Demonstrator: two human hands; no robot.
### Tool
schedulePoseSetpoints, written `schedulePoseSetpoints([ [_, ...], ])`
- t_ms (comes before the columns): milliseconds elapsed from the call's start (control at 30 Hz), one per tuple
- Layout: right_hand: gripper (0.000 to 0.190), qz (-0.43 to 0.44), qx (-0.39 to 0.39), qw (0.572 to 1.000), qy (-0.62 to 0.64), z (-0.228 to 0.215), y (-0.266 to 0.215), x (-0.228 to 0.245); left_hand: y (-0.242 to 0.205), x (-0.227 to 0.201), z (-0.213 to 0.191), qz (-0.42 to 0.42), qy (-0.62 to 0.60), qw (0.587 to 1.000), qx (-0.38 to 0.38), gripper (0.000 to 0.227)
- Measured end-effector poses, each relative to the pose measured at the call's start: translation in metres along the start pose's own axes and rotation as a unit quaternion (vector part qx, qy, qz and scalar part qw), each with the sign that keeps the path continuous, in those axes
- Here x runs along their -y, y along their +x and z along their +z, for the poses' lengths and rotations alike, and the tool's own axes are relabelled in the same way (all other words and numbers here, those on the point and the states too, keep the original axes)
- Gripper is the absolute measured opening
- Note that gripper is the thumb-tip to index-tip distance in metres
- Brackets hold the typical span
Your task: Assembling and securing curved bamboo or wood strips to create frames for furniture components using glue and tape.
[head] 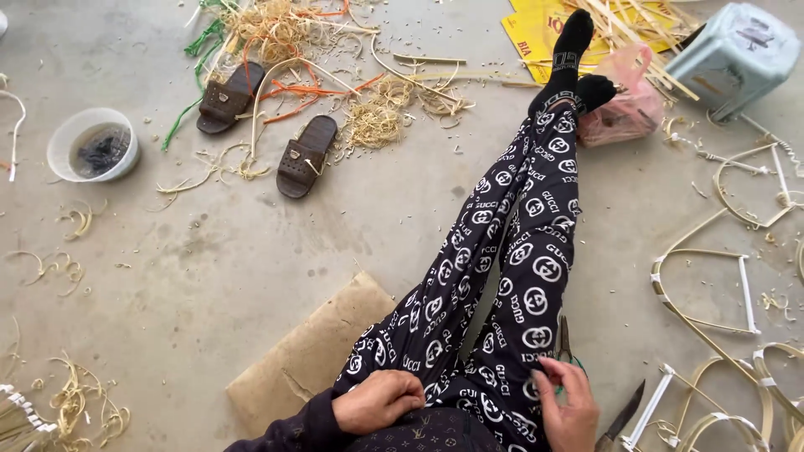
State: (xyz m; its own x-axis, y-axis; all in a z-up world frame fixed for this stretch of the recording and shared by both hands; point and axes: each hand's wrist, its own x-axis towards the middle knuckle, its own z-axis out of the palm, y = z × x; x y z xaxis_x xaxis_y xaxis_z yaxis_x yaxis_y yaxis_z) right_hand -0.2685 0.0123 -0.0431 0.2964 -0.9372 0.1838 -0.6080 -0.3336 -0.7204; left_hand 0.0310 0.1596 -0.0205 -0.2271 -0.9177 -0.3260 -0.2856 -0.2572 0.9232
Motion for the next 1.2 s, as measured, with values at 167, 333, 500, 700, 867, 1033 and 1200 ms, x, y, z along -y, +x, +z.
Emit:
schedulePoseSetpoints([
  [167, 0.019, 0.129, 0.081, 0.986, 0.067, -0.011, -0.028, -0.075, -0.020, 0.012, -0.001, -0.032, -0.050, 0.998, -0.017, 0.016],
  [333, 0.020, 0.145, 0.183, 0.968, 0.096, -0.041, -0.039, -0.083, -0.016, 0.012, -0.005, -0.035, -0.079, 0.996, -0.026, 0.016],
  [500, 0.020, 0.080, 0.262, 0.950, 0.150, -0.073, -0.032, -0.050, -0.003, 0.038, -0.016, 0.035, -0.261, 0.964, -0.047, 0.020],
  [700, 0.025, -0.186, 0.231, 0.951, 0.087, -0.055, 0.068, -0.167, -0.017, 0.139, -0.047, -0.074, -0.353, 0.861, -0.358, 0.021],
  [867, 0.038, -0.114, 0.407, 0.885, -0.197, 0.085, 0.285, -0.266, -0.076, 0.222, 0.004, -0.230, -0.004, 0.816, -0.531, 0.022],
  [1033, 0.058, -0.055, 0.466, 0.734, -0.491, 0.187, 0.402, -0.300, -0.110, 0.201, 0.058, -0.235, 0.103, 0.783, -0.567, 0.030],
  [1200, 0.055, -0.099, 0.490, 0.737, -0.455, 0.132, 0.351, -0.219, -0.113, 0.194, 0.053, -0.221, 0.166, 0.756, -0.594, 0.041],
])
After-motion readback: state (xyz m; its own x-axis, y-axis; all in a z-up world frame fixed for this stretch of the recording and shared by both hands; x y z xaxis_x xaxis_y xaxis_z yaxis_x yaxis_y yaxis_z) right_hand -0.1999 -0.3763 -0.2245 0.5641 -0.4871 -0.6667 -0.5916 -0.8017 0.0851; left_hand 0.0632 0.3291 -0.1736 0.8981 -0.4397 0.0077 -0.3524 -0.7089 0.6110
